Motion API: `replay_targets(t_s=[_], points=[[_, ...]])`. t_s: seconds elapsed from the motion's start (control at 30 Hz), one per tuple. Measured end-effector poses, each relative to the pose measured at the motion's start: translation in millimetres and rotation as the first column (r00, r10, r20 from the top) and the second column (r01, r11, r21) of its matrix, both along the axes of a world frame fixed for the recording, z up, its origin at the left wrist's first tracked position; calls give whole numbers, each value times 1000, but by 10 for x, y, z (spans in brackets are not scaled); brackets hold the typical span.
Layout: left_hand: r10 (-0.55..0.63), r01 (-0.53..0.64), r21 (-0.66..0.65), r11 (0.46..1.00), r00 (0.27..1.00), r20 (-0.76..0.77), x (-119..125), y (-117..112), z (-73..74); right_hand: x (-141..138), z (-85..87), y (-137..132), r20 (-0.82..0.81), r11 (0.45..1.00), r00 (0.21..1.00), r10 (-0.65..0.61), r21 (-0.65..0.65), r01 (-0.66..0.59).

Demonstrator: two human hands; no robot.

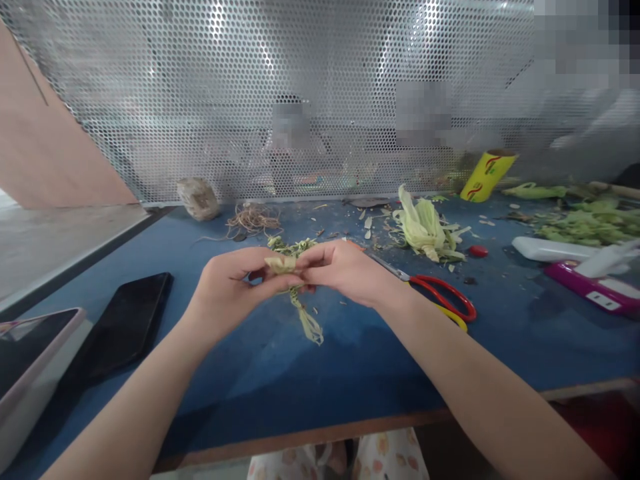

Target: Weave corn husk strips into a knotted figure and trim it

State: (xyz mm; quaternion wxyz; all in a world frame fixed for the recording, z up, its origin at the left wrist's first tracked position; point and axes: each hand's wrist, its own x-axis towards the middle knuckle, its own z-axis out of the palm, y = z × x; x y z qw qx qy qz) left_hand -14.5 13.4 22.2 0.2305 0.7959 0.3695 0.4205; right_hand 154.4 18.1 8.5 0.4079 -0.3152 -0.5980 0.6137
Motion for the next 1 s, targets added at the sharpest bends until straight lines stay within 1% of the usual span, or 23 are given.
replay_targets(t_s=[0.07, 0.13, 0.2, 0.27, 0.37, 0.47, 0.53, 0.63, 0.7, 0.8, 0.93, 1.0], points=[[-46, 48, -51, 998, 998, 36, 10, -9, 7, 2, 2, -3, 18, 1000, 1000, 7, 7, -7], [-77, 90, -116, 989, 990, 115, 20, -10, 4, 0, 11, -10, 37, 1000, 999, 8, 22, -9], [-89, 117, -157, 981, 981, 175, 26, -1, -6, -1, 31, -23, 58, 999, 998, -5, 34, 3], [-77, 118, -177, 977, 972, 222, 23, 15, -19, 1, 58, -44, 95, 998, 995, -23, 56, 18], [-7, 62, -180, 982, 957, 291, 11, 37, -34, 11, 90, -80, 152, 990, 988, -40, 139, 19], [58, 2, -176, 984, 939, 338, 4, 51, -50, 11, 76, -92, 165, 974, 985, -46, 225, 8], [55, 19, -189, 982, 925, 375, 2, 62, -73, 2, 49, -86, 164, 960, 983, -83, 278, 35], [14, 93, -219, 971, 897, 442, -1, 84, -119, -15, 19, -80, 164, 925, 974, -154, 371, 84], [5, 120, -232, 965, 879, 477, -2, 93, -139, -24, 16, -85, 171, 908, 970, -175, 410, 91], [22, 114, -250, 962, 876, 482, 2, 84, -124, -35, 20, -95, 148, 908, 973, -176, 407, 102], [27, 112, -316, 942, 914, 405, 7, 52, -39, -43, 12, -83, 106, 926, 978, -178, 355, 129], [21, 100, -312, 945, 932, 361, 4, 39, 0, -34, 6, -66, 97, 931, 977, -191, 333, 149]])
